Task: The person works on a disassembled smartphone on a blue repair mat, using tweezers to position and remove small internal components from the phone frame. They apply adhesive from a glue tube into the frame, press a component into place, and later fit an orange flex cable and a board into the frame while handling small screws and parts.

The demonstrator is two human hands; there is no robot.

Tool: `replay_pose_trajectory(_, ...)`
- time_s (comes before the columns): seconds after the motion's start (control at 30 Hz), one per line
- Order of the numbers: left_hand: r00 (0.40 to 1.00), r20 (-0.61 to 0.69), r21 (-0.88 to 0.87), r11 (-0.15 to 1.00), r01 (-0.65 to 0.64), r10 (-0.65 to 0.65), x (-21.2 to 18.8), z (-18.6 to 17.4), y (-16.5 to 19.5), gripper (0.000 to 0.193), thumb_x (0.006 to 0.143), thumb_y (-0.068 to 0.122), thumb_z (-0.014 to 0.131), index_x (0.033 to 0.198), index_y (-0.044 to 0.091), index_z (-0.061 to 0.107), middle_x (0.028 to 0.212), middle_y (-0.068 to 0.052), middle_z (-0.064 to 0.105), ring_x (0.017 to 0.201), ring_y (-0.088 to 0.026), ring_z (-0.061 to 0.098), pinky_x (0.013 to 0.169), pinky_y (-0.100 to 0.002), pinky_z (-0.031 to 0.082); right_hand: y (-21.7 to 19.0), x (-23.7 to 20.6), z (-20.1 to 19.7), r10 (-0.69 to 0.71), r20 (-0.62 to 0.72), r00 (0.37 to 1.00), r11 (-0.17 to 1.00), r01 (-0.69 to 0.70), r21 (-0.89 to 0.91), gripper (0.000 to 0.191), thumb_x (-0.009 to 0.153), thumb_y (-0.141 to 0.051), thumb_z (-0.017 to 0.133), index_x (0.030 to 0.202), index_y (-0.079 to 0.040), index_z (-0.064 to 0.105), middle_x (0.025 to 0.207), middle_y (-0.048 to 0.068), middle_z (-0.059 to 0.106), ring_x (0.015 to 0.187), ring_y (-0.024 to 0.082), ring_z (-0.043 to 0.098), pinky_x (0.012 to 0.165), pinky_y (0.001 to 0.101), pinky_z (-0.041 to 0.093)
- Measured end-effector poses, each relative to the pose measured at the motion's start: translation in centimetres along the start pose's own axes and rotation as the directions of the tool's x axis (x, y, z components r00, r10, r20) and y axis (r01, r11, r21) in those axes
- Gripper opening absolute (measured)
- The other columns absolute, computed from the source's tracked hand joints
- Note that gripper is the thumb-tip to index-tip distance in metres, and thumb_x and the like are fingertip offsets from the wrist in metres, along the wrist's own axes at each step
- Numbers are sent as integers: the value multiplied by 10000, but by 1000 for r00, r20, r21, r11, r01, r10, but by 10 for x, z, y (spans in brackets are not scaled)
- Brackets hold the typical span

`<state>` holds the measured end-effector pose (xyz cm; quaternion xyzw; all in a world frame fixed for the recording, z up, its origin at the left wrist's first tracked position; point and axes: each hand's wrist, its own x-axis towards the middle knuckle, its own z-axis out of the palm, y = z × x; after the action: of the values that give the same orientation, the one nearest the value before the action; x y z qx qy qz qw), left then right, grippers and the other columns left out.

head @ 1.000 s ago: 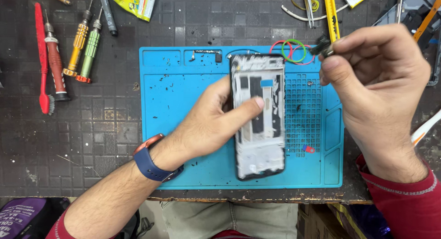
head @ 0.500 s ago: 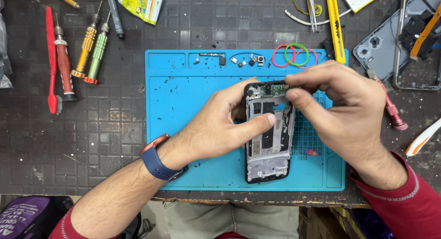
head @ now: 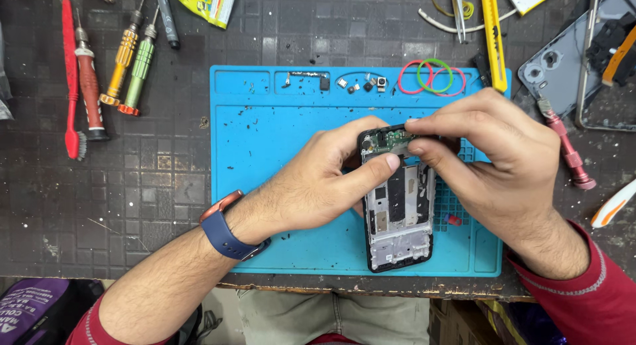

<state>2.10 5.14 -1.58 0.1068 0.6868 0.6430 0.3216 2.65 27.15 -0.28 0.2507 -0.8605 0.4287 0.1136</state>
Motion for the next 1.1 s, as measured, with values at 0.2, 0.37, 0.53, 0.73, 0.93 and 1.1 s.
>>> replay_pose_trajectory(0.2,992,10,97,987,-125,125,-2,-1,-5,331,1012,267,657,1241,36,596,894,10,689,789,-39,621,666,-261,568,-2,2,2,-55,12,998,992,56,-111,254,816,-10,860,1036,-26,734,915,97,674,816,209,629,692,327,499)
replay_pose_trajectory(0.37,994,-6,133,985,-109,111,-1,-2,-3,341,1029,291,634,1265,46,607,864,-3,686,748,-42,592,627,-265,536,-2,2,3,-95,13,995,979,95,-183,254,812,-23,872,1027,-32,735,912,88,680,833,233,639,732,351,506)
replay_pose_trajectory(0.53,997,18,101,992,-70,69,-1,-1,-1,367,1022,313,616,1270,43,602,852,-21,712,707,-55,655,569,-255,573,-3,1,2,-88,13,996,972,89,-217,255,810,-20,886,1028,-38,755,894,86,680,809,224,635,707,349,494)
replay_pose_trajectory(0.73,998,36,82,995,-50,47,0,-3,1,401,1020,348,598,1279,41,588,866,-38,726,674,-73,697,559,-251,600,-5,4,3,-109,20,994,976,111,-190,260,788,-16,871,1017,-38,750,882,77,675,817,219,641,708,340,507)
replay_pose_trajectory(0.93,998,58,56,998,-39,36,0,-2,0,451,1022,372,570,1326,38,562,868,-40,736,670,-83,710,559,-250,617,-5,3,3,-101,10,995,969,101,-225,237,807,-7,881,999,-21,743,894,95,672,808,221,641,697,331,510)
replay_pose_trajectory(1.1,998,51,37,999,-35,33,1,-2,2,435,1038,363,540,1317,33,579,838,-44,719,671,-90,704,553,-264,620,-6,3,2,83,-9,996,991,-84,-106,245,817,-39,870,1028,-23,747,963,123,658,771,162,618,667,287,514)
